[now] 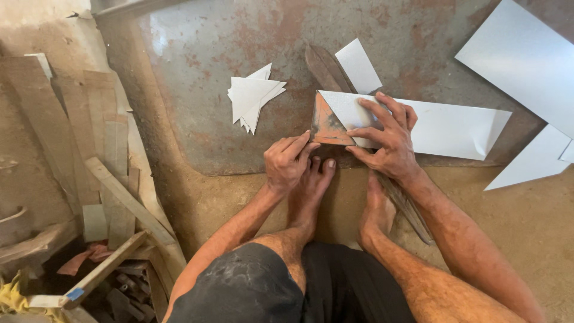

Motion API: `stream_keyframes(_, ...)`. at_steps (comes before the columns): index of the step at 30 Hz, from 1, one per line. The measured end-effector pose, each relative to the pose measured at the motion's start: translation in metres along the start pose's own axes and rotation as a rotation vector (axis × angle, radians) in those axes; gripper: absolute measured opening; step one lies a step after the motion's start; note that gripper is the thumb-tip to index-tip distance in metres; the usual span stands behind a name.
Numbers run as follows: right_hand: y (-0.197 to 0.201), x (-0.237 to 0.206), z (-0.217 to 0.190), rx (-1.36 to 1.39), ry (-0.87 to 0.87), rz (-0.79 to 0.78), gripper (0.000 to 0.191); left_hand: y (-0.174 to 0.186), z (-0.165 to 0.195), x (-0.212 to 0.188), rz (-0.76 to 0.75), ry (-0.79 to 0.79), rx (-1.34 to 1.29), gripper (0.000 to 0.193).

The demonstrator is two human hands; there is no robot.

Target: The person sits on the floor and cuts white sheet metal into star-shaped pieces with large hand snips, using a triangular metal template to mark and guide each cut. They stack the finished cut pieces aside and reach for new sheet offcuts to continue cutting.

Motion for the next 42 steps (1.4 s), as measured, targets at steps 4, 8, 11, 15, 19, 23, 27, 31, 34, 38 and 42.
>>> stream_keyframes(4,-0.002,-0.001,0.002,-0.014,-0.003,-0.002,0.032,-0.003,-0.005,-0.003,-0.061,0.105,-0.062,0.036)
stream_keyframes(8,-0.002,0.000,0.001,-0.007,0.001,0.004,0.030,-0.016,-0.013,-0.002,0.005,0.487,-0.623,0.098)
stream_keyframes(11,0.000,0.000,-0.002,-0.012,0.000,0.008,0.030,-0.044,-0.009,0.010,0.229,0.751,-1.307,0.091)
stream_keyframes(15,0.000,-0.001,-0.005,-0.020,-0.007,0.009,0.029,-0.062,-0.002,0.013,0.280,0.867,-1.071,0.079)
stream_keyframes(19,-0.002,0.002,-0.005,-0.038,-0.005,0.019,0.027,-0.061,0.002,0.019,0.320,0.680,-0.846,0.070)
stream_keyframes(23,0.005,-0.014,-0.001,-0.061,-0.036,0.003,0.038,-0.064,0.004,0.016,0.375,0.888,-1.058,0.070)
stream_keyframes(27,0.026,-0.093,0.018,-0.082,-0.251,0.103,0.054,-0.027,-0.001,0.047,0.317,0.399,-0.762,0.073)
stream_keyframes(31,0.019,-0.196,0.056,0.105,-0.739,0.107,0.056,-0.014,-0.065,0.088,0.308,0.412,-0.925,0.074)
stream_keyframes(34,0.017,-0.242,0.075,-0.060,-1.085,-0.109,0.052,-0.027,-0.108,0.112,0.323,0.539,-1.022,0.071)
stream_keyframes(38,0.016,-0.233,0.055,-0.217,-0.997,-0.123,0.053,-0.038,-0.131,0.132,0.324,0.580,-1.042,0.072)
stream_keyframes(42,-0.064,-0.174,0.026,-0.582,-0.660,-0.034,0.048,-0.045,-0.154,0.157,0.294,0.723,-1.085,0.072)
Point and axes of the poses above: each hand's wrist, its own x-axis towards the middle knuckle, its own y-axis out of the back of the hand, z = x × y, the point moved 5 cm from there along x, towards the middle knuckle, and after that the axes turned 15 degrees about -y, right-handed, at the moved point
